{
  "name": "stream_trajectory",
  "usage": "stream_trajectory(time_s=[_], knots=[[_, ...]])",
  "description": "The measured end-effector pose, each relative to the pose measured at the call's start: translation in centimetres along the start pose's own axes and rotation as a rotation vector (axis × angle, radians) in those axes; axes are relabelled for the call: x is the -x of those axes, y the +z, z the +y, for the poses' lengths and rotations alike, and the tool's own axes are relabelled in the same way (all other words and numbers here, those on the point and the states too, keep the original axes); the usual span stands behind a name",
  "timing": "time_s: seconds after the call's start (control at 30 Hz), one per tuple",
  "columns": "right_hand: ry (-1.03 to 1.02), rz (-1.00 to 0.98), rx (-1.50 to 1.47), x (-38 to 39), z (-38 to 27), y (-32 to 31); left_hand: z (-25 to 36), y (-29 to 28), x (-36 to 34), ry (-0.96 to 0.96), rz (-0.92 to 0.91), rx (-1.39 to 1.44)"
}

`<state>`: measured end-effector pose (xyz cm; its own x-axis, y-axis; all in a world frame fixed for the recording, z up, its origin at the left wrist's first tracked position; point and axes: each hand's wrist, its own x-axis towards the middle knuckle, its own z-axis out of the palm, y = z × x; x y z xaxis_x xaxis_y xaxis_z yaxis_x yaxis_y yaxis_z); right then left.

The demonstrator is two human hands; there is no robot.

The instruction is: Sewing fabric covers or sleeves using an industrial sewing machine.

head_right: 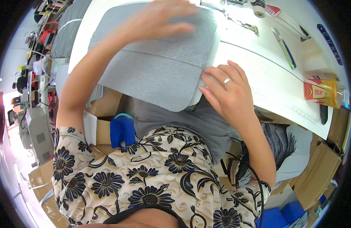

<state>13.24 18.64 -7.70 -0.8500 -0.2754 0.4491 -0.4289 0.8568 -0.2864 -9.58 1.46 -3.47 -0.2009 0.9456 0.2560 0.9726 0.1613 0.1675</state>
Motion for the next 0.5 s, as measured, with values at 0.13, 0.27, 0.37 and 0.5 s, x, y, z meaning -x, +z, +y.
stream_trajectory(time_s=[0.13, 0.27, 0.37, 0.5], knots=[[0.027, -0.049, -0.065, -0.3, -1.4, -0.9, -1.2, 1.6, -2.0, -0.125, -0.011, 0.115], [0.201, 0.026, -0.064, -1.2, 0.7, -1.5, 1.0, 1.8, 0.1, -0.235, 0.105, 0.241], [0.406, 0.018, 0.087, -4.4, 4.9, -1.1, 1.3, 1.5, 0.4, -0.200, 0.128, 0.215], [0.491, 0.010, 0.075, -6.1, 7.5, 0.4, 0.0, 3.4, -0.2, -0.140, 0.198, 0.231]])
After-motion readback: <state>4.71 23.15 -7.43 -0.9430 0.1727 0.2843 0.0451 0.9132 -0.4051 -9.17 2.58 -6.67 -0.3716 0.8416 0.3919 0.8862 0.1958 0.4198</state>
